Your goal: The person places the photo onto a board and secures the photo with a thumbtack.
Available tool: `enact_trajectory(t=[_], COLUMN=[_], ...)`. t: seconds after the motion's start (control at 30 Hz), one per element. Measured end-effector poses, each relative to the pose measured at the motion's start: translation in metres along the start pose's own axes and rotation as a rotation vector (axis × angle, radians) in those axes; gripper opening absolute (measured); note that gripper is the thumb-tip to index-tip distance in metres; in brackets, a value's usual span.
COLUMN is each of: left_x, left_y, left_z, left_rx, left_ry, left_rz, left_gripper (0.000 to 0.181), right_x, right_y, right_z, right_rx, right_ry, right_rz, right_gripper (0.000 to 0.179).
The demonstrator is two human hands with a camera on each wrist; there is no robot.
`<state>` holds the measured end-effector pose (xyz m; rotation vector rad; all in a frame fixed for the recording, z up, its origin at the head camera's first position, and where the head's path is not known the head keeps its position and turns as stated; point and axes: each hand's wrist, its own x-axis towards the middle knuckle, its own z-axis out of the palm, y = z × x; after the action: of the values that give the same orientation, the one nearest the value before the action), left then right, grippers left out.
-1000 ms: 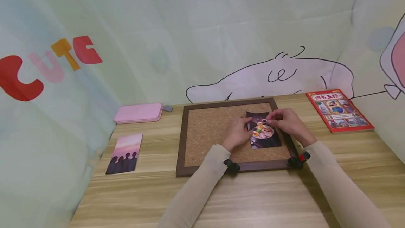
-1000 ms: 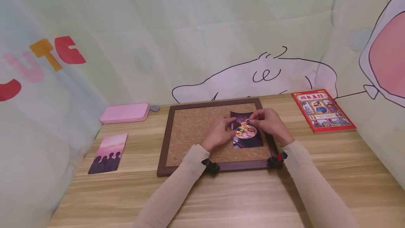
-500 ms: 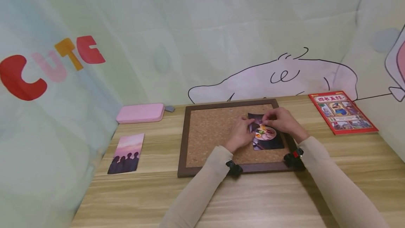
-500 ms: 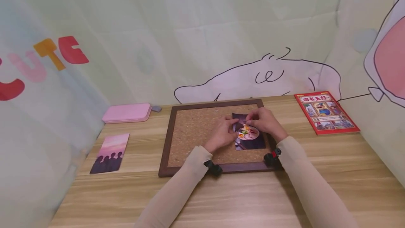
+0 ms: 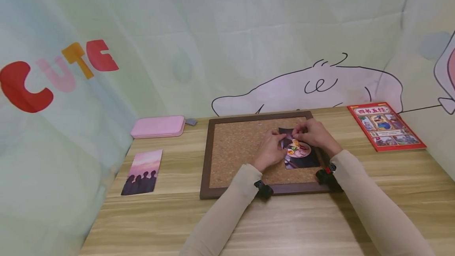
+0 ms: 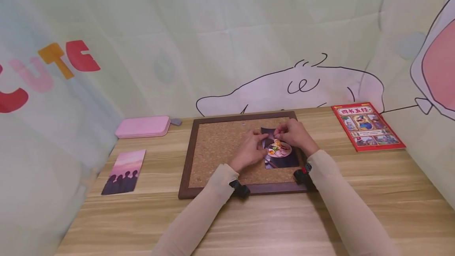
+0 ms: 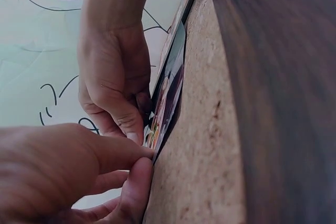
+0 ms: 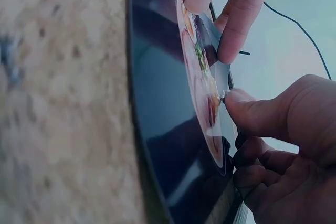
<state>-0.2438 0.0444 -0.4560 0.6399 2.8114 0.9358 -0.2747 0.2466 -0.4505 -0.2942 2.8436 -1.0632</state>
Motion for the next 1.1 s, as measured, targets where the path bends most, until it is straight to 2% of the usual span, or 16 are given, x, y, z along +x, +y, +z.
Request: enact_trajectory(t=[0.3,0.5,0.77,1.1], left_x=[-0.001,0.001,0.008,0.002], left_y=[0.002,0.000,-0.010,-0.002], left_z=[0.000,0.002,0.012,0.003], left_rx=[0.004,-0.015,-0.069,0.000], left_ry=[-0.006,-0.009,0.009,-0.008], left_rz=[-0.015,-0.025,-0.022,-0.013], left_gripper=[0.054,0.055,0.055,0.054], right_x=[0.002,0.004,0.009,0.015], right_y=[0.000,-0.001,-0.006,-0.016], right_z=[0.001,-0.001,-0.009,-0.013], right_rx=[-0.006,-0.008,0.039,0.077], right_ry=[0.034,0.010,-0.040,-0.040], right_rz=[0.059,0.074,0.170,0.311], right_gripper=[0.013,0.016,0.023,0.024])
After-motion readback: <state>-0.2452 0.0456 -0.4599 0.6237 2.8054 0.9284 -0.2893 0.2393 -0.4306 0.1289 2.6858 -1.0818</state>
